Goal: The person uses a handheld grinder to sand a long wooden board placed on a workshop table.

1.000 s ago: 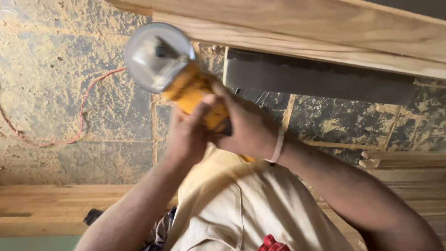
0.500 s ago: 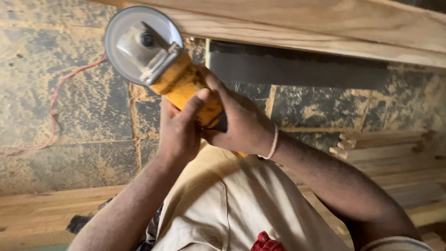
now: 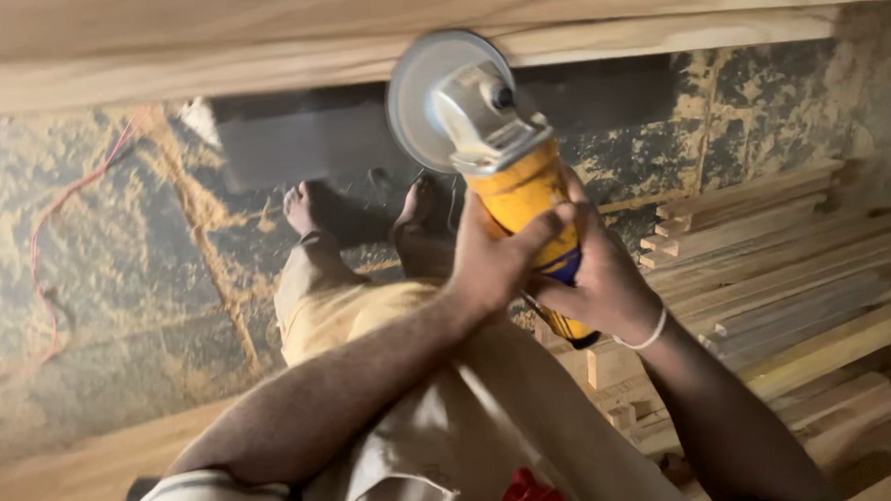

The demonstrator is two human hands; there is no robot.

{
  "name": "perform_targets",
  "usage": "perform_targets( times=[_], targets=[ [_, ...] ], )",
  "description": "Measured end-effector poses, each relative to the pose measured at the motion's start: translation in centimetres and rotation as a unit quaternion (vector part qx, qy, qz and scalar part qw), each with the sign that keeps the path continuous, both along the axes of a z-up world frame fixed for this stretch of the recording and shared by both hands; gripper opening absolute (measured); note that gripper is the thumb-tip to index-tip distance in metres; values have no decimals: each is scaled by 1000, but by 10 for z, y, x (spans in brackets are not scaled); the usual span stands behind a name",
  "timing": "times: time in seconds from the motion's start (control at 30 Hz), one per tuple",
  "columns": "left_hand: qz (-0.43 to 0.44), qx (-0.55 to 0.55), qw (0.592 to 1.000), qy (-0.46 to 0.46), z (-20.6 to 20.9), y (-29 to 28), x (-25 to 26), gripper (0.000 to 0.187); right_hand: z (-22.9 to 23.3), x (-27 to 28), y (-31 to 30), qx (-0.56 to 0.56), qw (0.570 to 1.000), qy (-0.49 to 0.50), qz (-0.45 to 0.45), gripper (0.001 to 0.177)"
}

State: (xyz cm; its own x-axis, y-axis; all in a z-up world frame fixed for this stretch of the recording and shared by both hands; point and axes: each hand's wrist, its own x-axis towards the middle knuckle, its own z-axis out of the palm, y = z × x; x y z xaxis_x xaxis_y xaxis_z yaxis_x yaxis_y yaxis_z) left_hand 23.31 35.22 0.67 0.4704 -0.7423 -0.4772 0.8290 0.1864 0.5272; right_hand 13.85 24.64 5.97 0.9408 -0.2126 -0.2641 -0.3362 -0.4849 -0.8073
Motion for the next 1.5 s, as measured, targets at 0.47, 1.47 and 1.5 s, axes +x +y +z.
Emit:
perform_targets(
  times=[0.47, 1.47, 1.5],
  targets=[
    [-142, 54, 986, -69, 6, -144, -80, 67, -5, -113, -107, 9, 981, 20, -195, 104],
    [265, -27, 964, -18, 17, 264, 156, 54, 1, 224, 210, 175, 963, -22, 203, 94],
    [265, -32, 964, 6, 17, 255, 150, 55, 3, 220, 203, 174, 963, -18, 204, 94]
  ],
)
